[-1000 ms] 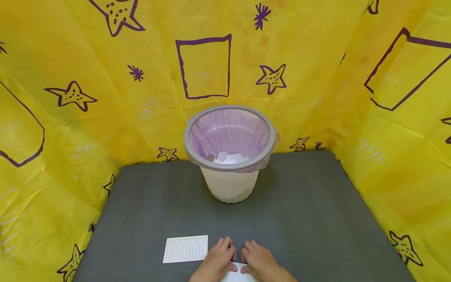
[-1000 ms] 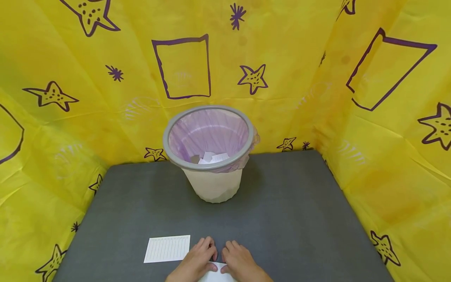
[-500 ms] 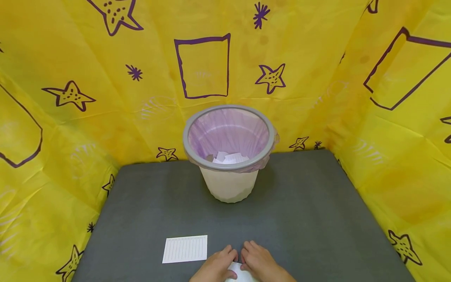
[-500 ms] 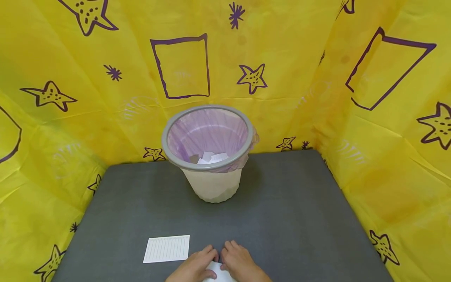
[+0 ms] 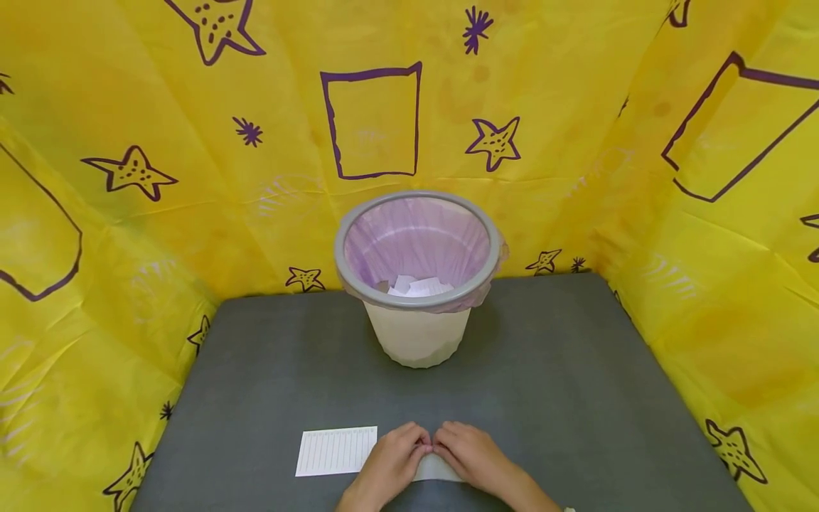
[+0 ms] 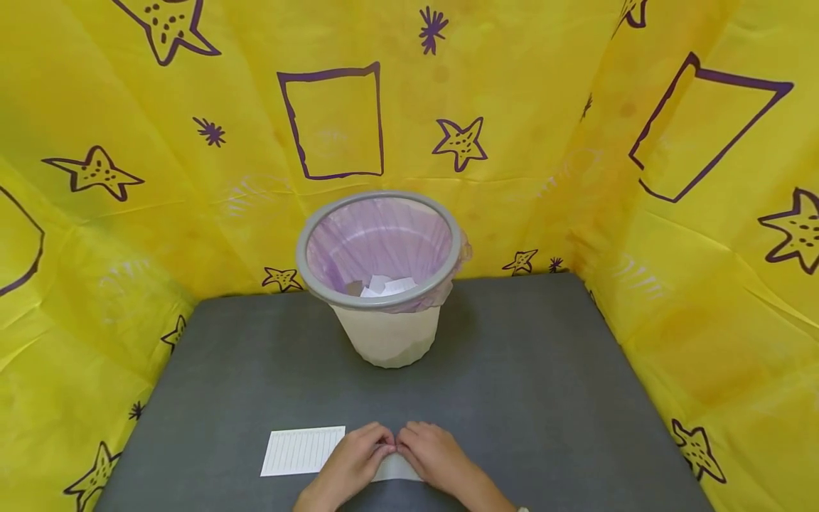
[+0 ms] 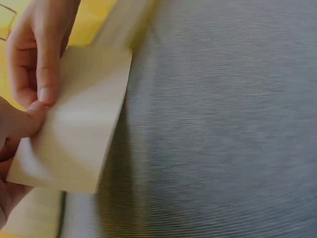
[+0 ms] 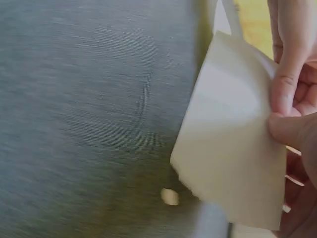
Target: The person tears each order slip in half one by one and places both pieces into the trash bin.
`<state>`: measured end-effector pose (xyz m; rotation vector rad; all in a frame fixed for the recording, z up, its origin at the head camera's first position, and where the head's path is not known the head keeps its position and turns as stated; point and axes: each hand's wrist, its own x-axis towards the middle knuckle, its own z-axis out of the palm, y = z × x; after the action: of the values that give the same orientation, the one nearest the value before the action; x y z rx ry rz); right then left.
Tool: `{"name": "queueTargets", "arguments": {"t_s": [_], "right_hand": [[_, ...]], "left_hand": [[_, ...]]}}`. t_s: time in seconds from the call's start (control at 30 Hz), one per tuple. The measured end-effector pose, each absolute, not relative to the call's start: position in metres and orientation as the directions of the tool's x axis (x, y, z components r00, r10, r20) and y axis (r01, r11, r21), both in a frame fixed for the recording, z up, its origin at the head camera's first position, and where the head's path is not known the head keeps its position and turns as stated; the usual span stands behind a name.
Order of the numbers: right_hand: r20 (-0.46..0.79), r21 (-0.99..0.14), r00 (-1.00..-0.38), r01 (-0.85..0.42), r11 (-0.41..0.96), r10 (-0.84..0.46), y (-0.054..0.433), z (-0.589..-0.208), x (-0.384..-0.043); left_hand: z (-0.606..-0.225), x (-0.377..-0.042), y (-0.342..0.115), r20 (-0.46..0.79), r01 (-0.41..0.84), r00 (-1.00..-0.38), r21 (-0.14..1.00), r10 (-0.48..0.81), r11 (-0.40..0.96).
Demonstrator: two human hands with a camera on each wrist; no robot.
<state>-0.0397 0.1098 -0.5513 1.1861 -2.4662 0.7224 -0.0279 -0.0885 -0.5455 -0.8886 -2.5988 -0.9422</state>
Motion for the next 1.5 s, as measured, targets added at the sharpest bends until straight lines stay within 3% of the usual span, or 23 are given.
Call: {"name": "queueTargets", "arguments": {"t_s": [0.27, 0.4, 0.73, 1.0, 1.23, 1.5], "right_hand": [[0.61, -0.178, -0.515, -0.829, 0.53, -0.602, 0.109, -0.513, -0.072], [0.631, -0.175, -0.5, -0.837, 0.519, -0.593, 0.108, -0.497, -0.085], [0.604, -0.349, -0.577, -0.812, 0.468, -0.55, 0.107, -0.476, -0.095], [0.555, -0.526, -0.655, -0.754, 0.394, -0.512, 0.11, -0.475, -0.101], [0.541, -0.602, -0.671, -0.73, 0.324, -0.508, 0.112, -0.476, -0.106], [0.396, -0.765, -0.766, -0.58, 0.279, -0.507, 0.117, -0.472, -0.108]], "left_hand": [[-0.516, -0.055, -0.087, 0.522, 0.648, -0.755, 0.498, 0.397, 0.576], [-0.499, -0.066, -0.089, 0.555, 0.668, -0.732, 0.474, 0.394, 0.574], [-0.476, -0.078, -0.089, 0.652, 0.705, -0.663, 0.376, 0.369, 0.602], [-0.472, -0.08, -0.089, 0.671, 0.715, -0.645, 0.362, 0.365, 0.598], [-0.471, -0.082, -0.092, 0.72, 0.746, -0.606, 0.365, 0.34, 0.557], [-0.467, -0.085, -0.094, 0.738, 0.762, -0.578, 0.335, 0.349, 0.555]]}}
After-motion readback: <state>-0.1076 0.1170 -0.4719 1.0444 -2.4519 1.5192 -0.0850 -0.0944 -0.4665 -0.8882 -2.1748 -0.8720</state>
